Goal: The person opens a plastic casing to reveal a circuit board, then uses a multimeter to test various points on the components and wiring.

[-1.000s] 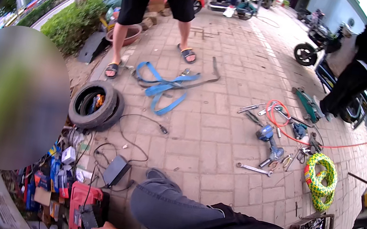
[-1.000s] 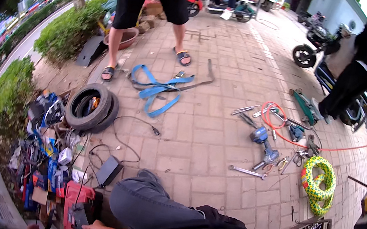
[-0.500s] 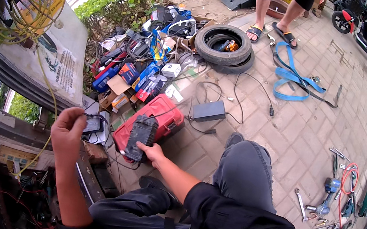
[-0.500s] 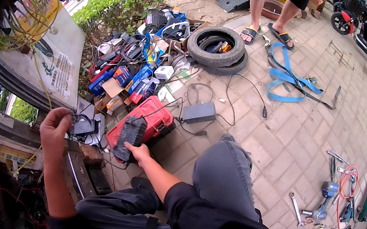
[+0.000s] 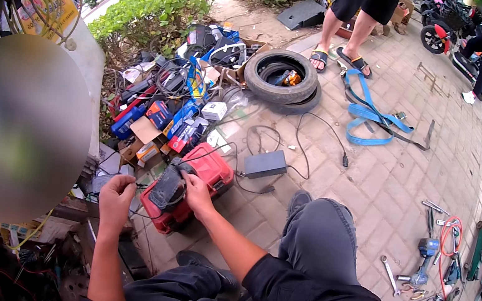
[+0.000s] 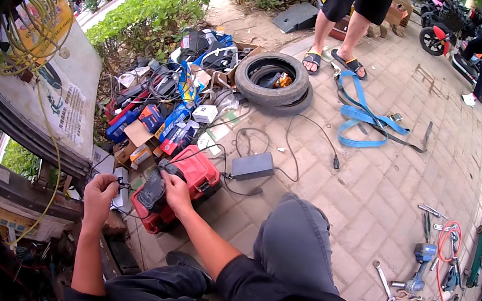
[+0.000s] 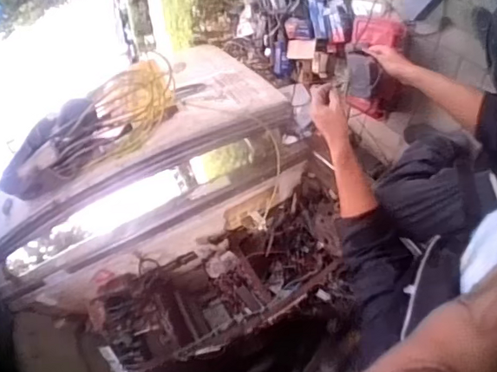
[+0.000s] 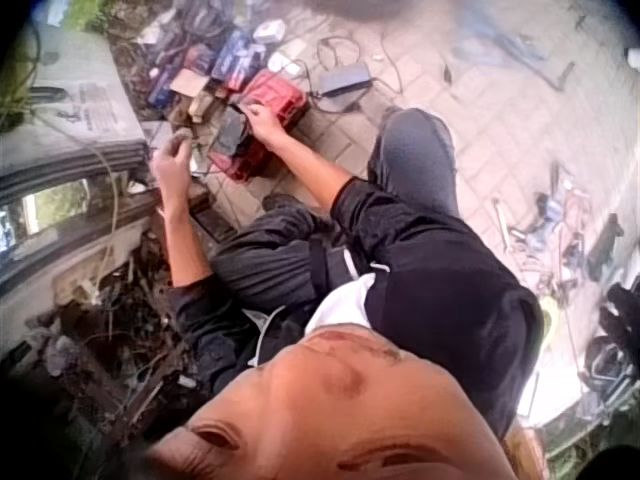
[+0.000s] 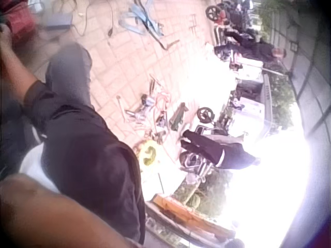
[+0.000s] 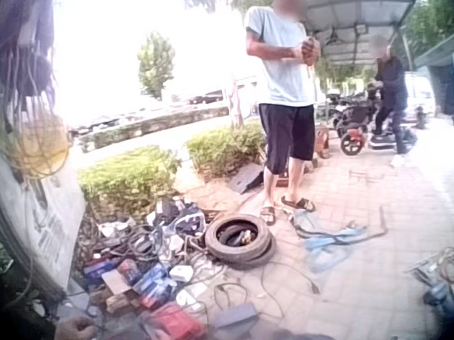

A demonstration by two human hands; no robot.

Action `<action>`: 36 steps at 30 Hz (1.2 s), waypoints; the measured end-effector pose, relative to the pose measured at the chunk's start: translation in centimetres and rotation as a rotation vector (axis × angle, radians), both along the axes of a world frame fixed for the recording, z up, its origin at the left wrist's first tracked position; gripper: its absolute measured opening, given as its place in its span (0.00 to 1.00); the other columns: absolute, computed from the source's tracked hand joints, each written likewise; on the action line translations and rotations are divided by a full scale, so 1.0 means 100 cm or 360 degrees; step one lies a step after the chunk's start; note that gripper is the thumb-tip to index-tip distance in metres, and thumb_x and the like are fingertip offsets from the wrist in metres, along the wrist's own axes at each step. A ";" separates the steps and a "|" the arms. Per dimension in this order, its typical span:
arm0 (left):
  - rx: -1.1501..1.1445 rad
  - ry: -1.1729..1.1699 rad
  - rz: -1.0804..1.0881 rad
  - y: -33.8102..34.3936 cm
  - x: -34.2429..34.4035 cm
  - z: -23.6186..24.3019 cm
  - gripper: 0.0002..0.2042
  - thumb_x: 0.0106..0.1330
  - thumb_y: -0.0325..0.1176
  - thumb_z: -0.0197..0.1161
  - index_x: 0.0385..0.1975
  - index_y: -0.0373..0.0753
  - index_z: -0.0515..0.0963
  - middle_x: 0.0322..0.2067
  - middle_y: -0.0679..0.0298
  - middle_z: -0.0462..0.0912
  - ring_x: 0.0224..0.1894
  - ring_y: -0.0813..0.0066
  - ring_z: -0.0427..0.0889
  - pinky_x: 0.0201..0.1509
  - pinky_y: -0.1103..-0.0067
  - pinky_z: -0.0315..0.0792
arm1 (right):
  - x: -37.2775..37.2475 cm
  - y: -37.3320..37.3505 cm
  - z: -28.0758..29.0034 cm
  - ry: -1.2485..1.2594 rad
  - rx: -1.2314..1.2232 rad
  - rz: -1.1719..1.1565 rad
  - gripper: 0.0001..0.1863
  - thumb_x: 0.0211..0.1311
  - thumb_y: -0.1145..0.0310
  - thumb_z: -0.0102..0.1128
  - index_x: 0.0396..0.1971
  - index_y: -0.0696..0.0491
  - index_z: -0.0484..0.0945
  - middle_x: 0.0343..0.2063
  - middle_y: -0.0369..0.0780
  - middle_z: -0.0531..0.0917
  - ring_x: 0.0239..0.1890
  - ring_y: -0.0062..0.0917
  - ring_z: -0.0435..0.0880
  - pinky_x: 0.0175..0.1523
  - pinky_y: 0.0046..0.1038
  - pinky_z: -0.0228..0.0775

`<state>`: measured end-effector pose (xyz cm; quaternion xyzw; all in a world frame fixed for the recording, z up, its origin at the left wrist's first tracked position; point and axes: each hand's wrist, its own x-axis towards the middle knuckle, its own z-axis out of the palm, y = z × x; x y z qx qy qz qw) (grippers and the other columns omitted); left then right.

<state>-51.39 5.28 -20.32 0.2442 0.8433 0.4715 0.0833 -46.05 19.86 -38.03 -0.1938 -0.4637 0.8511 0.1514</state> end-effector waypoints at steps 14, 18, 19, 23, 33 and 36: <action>-0.0119 -0.0086 -0.0437 0.061 0.038 0.007 0.11 0.63 0.24 0.60 0.44 0.30 0.78 0.38 0.60 0.82 0.37 0.75 0.80 0.42 0.79 0.74 | 0.050 0.137 0.112 0.0097 0.0713 0.0478 0.08 0.54 0.71 0.66 0.32 0.58 0.83 0.22 0.35 0.83 0.22 0.18 0.81 0.28 0.21 0.74; -0.0376 0.0764 -0.0969 0.091 0.106 0.063 0.12 0.60 0.25 0.63 0.44 0.31 0.77 0.39 0.53 0.81 0.41 0.56 0.81 0.49 0.71 0.73 | 0.052 0.288 0.145 0.0589 -0.0105 -0.0811 0.14 0.68 0.60 0.56 0.46 0.54 0.75 0.36 0.38 0.79 0.36 0.26 0.82 0.35 0.28 0.74; -0.0330 0.0863 -0.1068 0.098 0.127 0.079 0.12 0.56 0.25 0.64 0.41 0.32 0.78 0.39 0.51 0.80 0.43 0.50 0.79 0.49 0.68 0.73 | 0.064 0.299 0.163 0.0420 -0.0120 -0.0924 0.18 0.69 0.58 0.56 0.51 0.53 0.72 0.41 0.39 0.78 0.39 0.28 0.82 0.35 0.29 0.75; -0.0141 0.1419 -0.1398 0.081 0.202 0.144 0.12 0.45 0.26 0.65 0.33 0.37 0.80 0.35 0.60 0.82 0.37 0.63 0.82 0.43 0.71 0.75 | 0.039 0.224 0.154 0.0270 0.0209 -0.0175 0.26 0.68 0.57 0.57 0.59 0.56 0.66 0.53 0.45 0.76 0.42 0.31 0.83 0.39 0.31 0.78; 0.0105 0.1741 -0.1446 0.057 0.207 0.101 0.06 0.55 0.32 0.60 0.28 0.39 0.80 0.31 0.64 0.79 0.37 0.67 0.80 0.43 0.71 0.75 | 0.032 0.118 0.032 -0.0272 0.0506 0.0175 0.20 0.62 0.58 0.63 0.42 0.61 0.80 0.30 0.38 0.83 0.29 0.21 0.83 0.31 0.24 0.74; -0.0402 0.1029 -0.1647 0.058 0.221 0.083 0.07 0.52 0.34 0.59 0.28 0.40 0.77 0.28 0.65 0.76 0.37 0.68 0.78 0.42 0.75 0.71 | 0.051 0.132 -0.018 -0.0376 0.0603 0.0042 0.17 0.62 0.60 0.63 0.38 0.61 0.81 0.29 0.39 0.83 0.28 0.19 0.81 0.30 0.23 0.72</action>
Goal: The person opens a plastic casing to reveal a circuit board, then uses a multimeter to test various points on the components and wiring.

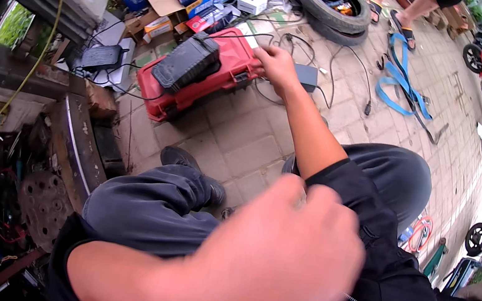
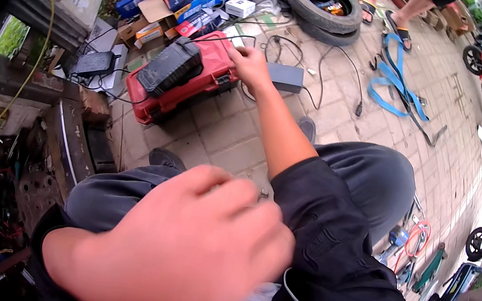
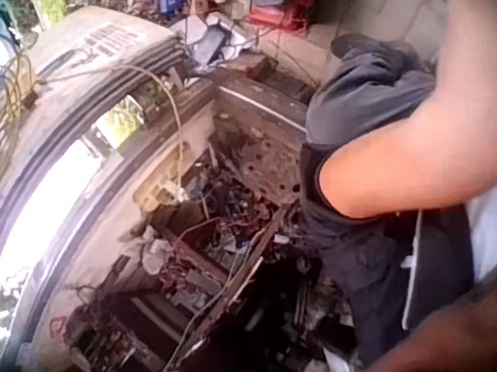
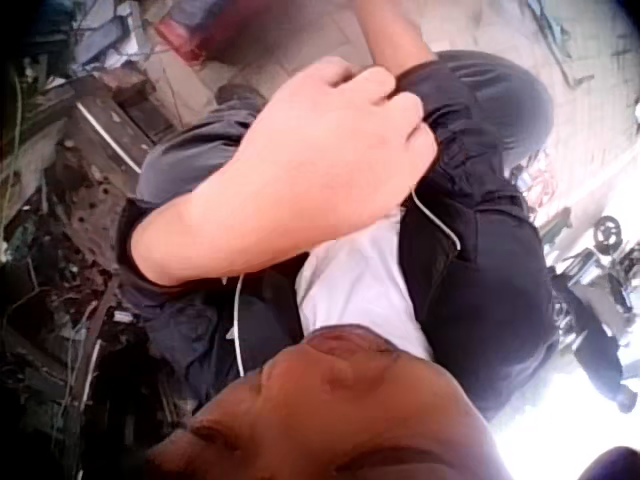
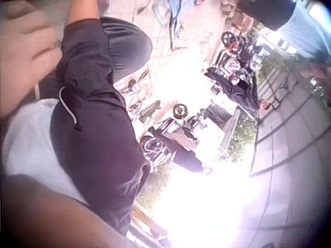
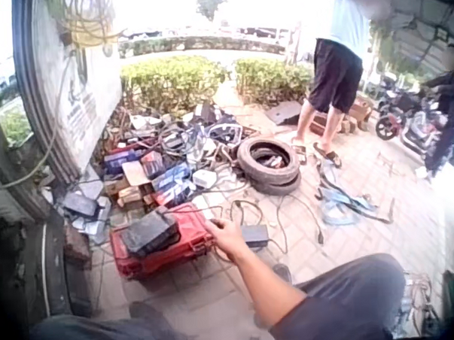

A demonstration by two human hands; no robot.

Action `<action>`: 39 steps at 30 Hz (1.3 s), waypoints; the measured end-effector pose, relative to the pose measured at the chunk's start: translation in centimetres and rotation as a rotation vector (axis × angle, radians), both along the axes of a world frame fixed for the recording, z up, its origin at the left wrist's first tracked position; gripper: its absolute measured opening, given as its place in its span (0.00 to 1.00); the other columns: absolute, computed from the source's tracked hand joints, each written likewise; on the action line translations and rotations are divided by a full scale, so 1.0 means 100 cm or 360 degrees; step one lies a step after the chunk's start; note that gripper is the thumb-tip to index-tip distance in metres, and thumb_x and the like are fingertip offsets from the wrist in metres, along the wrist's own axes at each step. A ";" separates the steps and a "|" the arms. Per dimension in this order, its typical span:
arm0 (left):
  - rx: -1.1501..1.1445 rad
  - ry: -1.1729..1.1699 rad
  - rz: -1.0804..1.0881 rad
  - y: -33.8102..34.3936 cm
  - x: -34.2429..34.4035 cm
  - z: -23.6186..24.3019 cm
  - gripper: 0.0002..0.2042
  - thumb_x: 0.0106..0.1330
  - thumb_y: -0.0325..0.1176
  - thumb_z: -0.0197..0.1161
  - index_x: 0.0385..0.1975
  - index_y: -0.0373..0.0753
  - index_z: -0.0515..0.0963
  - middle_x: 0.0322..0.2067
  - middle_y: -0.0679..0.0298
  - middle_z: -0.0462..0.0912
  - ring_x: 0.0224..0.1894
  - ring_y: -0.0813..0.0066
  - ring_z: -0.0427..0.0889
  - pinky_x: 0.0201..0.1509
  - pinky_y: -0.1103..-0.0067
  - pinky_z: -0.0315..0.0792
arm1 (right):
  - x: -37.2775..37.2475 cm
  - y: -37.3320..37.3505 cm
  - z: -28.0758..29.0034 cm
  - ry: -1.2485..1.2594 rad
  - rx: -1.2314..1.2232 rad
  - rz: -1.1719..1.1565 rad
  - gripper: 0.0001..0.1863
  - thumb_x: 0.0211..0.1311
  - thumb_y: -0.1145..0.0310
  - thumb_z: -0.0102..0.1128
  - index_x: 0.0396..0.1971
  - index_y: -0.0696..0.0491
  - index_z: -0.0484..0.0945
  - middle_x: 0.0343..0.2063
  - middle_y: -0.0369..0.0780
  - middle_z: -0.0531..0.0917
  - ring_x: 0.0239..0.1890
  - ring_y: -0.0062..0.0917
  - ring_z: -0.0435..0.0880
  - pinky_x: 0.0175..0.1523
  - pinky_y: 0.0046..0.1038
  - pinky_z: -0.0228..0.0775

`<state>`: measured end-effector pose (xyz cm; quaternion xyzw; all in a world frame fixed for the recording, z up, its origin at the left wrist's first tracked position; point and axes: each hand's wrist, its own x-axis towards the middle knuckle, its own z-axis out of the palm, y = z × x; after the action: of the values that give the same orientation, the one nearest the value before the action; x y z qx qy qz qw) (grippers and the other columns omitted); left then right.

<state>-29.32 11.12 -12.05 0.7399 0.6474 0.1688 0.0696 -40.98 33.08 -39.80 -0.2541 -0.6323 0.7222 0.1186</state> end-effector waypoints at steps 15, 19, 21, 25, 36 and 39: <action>-0.0732 -0.0103 0.1367 -0.086 -0.213 -0.164 0.18 0.55 0.43 0.65 0.36 0.32 0.77 0.33 0.45 0.82 0.39 0.48 0.82 0.45 0.62 0.76 | -0.040 -0.073 -0.046 0.0040 0.0584 0.0060 0.18 0.53 0.66 0.66 0.42 0.61 0.81 0.36 0.48 0.86 0.40 0.34 0.86 0.49 0.29 0.76; -0.0367 0.0141 0.1406 -0.050 -0.261 -0.224 0.30 0.53 0.48 0.68 0.49 0.29 0.74 0.48 0.44 0.78 0.52 0.48 0.76 0.57 0.63 0.70 | -0.059 -0.067 -0.028 0.0123 0.0866 0.0039 0.12 0.52 0.69 0.65 0.36 0.58 0.82 0.34 0.46 0.84 0.36 0.38 0.84 0.44 0.33 0.76; -0.0450 0.0180 0.1527 -0.026 -0.275 -0.244 0.38 0.49 0.51 0.71 0.55 0.29 0.69 0.52 0.45 0.75 0.55 0.48 0.73 0.60 0.62 0.68 | -0.069 -0.066 -0.018 0.0208 0.1185 0.0028 0.09 0.52 0.70 0.64 0.34 0.56 0.82 0.34 0.44 0.82 0.37 0.37 0.83 0.44 0.35 0.75; -0.0424 0.0063 0.1680 0.001 -0.289 -0.281 0.48 0.41 0.54 0.75 0.61 0.30 0.64 0.54 0.48 0.73 0.56 0.48 0.73 0.60 0.61 0.68 | -0.083 -0.044 -0.010 -0.0042 0.1763 0.0451 0.11 0.54 0.66 0.63 0.35 0.56 0.82 0.41 0.45 0.82 0.44 0.40 0.80 0.49 0.34 0.73; -0.0266 -0.0216 0.1370 -0.015 -0.274 -0.292 0.49 0.37 0.49 0.77 0.63 0.35 0.64 0.56 0.51 0.71 0.59 0.52 0.70 0.64 0.62 0.61 | -0.143 -0.015 0.017 -0.0065 0.1835 0.0848 0.13 0.54 0.60 0.66 0.32 0.54 0.82 0.35 0.45 0.82 0.41 0.43 0.81 0.45 0.40 0.75; -0.0138 -0.0189 0.1409 -0.014 -0.274 -0.296 0.48 0.40 0.53 0.75 0.63 0.32 0.65 0.57 0.50 0.71 0.61 0.51 0.67 0.67 0.61 0.55 | -0.119 -0.039 -0.020 0.0035 0.1729 0.0547 0.14 0.51 0.58 0.69 0.30 0.53 0.82 0.31 0.44 0.81 0.38 0.40 0.82 0.42 0.40 0.75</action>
<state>-56.69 9.70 -41.61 0.3771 0.9030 0.1972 0.0587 -52.87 29.23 -41.78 -0.0427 -0.9439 0.3048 0.1196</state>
